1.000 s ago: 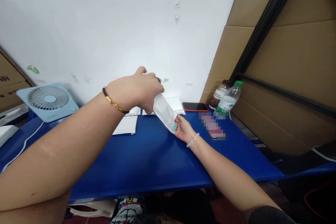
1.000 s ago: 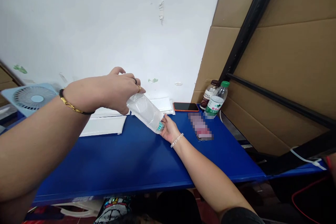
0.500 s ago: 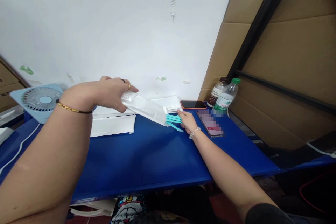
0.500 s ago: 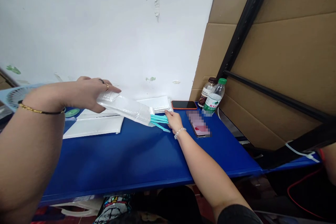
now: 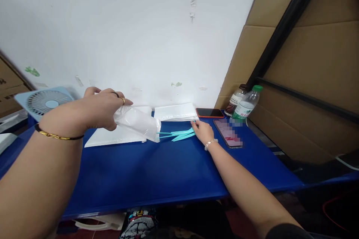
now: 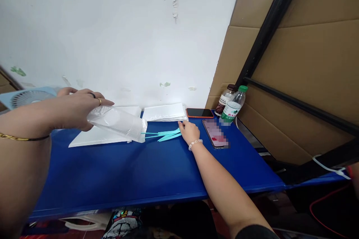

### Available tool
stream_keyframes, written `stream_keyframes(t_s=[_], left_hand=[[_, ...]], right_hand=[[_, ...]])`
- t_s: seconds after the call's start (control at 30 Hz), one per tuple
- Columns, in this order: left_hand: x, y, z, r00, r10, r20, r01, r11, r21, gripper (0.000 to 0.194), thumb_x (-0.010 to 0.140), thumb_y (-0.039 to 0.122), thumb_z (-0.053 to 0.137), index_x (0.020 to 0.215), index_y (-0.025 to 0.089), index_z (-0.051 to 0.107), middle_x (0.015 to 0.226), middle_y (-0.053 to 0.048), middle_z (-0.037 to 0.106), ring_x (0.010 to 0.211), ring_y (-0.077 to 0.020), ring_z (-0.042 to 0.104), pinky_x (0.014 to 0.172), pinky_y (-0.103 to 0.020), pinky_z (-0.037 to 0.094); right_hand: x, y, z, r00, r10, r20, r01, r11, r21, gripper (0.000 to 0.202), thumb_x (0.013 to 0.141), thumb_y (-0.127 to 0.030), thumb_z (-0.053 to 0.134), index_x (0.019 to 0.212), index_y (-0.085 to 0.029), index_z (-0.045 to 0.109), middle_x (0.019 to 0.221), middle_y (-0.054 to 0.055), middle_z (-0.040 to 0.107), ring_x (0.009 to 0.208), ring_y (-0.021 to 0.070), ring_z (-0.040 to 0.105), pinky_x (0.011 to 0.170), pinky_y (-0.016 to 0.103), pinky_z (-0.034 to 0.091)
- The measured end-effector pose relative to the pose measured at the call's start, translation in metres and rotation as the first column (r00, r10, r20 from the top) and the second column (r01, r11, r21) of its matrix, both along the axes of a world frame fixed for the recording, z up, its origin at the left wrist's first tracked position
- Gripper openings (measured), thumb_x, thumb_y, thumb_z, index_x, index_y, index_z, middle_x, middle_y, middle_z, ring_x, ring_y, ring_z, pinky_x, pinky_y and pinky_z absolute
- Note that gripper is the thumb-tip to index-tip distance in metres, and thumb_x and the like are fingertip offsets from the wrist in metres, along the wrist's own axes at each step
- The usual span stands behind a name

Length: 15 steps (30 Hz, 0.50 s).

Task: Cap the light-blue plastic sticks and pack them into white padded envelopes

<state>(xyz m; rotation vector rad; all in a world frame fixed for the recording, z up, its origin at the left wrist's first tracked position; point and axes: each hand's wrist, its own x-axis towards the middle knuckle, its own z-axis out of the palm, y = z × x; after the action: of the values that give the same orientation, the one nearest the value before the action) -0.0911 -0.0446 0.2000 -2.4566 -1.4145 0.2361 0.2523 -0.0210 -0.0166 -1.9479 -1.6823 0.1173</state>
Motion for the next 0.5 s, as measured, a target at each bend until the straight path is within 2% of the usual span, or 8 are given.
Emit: stream_keyframes(t_s=[0.1,0.2,0.33,0.43,0.5], left_hand=[[0.006,-0.002,0.002,0.997,-0.066,-0.031,0.069,0.994,0.081,0.065,0.055,0.01,0.063,0.117,0.031,0.059,0.111,-0.004,0.063,0.106,-0.0256,0.045,0.096,-0.049,0.02],[0.008,-0.004,0.009,0.996,-0.074,-0.05,0.081,0.983,0.163,0.066,0.053,0.01,0.063,0.116,0.029,0.058,0.108,-0.003,0.062,0.105,-0.025,0.044,0.099,-0.048,0.016],[0.01,-0.015,0.02,0.996,0.02,-0.083,0.002,0.965,0.264,0.063,0.053,0.008,0.061,0.113,0.027,0.06,0.106,-0.004,0.062,0.107,-0.024,0.045,0.1,-0.052,0.01],[0.008,-0.02,0.027,0.993,0.076,-0.092,-0.044,0.948,0.316,0.064,0.054,0.01,0.06,0.115,0.028,0.059,0.105,-0.001,0.061,0.108,-0.0231,0.045,0.1,-0.051,0.009],[0.002,-0.018,0.031,0.994,0.103,-0.037,-0.087,0.946,0.311,0.066,0.053,0.015,0.062,0.117,0.03,0.058,0.105,0.0,0.061,0.108,-0.0246,0.044,0.1,-0.052,0.008]], right_hand=[[-0.003,-0.003,0.002,0.997,0.067,0.032,-0.067,0.998,0.014,0.042,0.092,-0.049,0.041,0.071,-0.021,0.064,0.078,0.01,0.066,0.07,0.0206,0.058,0.06,0.027,0.031],[-0.006,-0.004,0.002,0.98,0.196,-0.008,-0.196,0.979,0.052,0.038,0.091,-0.046,0.044,0.07,-0.021,0.063,0.079,0.007,0.065,0.072,0.0185,0.057,0.063,0.026,0.033],[-0.008,-0.004,0.002,0.927,0.366,-0.085,-0.355,0.927,0.122,0.033,0.09,-0.043,0.048,0.07,-0.021,0.063,0.075,0.004,0.063,0.072,0.0173,0.056,0.067,0.025,0.036],[-0.01,-0.006,0.004,0.897,0.419,-0.141,-0.4,0.905,0.145,0.031,0.089,-0.042,0.05,0.072,-0.022,0.066,0.075,0.004,0.064,0.072,0.0175,0.056,0.068,0.026,0.037],[-0.01,-0.008,0.006,0.879,0.436,-0.193,-0.413,0.898,0.148,0.028,0.087,-0.042,0.052,0.074,-0.023,0.068,0.077,0.004,0.066,0.073,0.0183,0.057,0.069,0.027,0.038]])
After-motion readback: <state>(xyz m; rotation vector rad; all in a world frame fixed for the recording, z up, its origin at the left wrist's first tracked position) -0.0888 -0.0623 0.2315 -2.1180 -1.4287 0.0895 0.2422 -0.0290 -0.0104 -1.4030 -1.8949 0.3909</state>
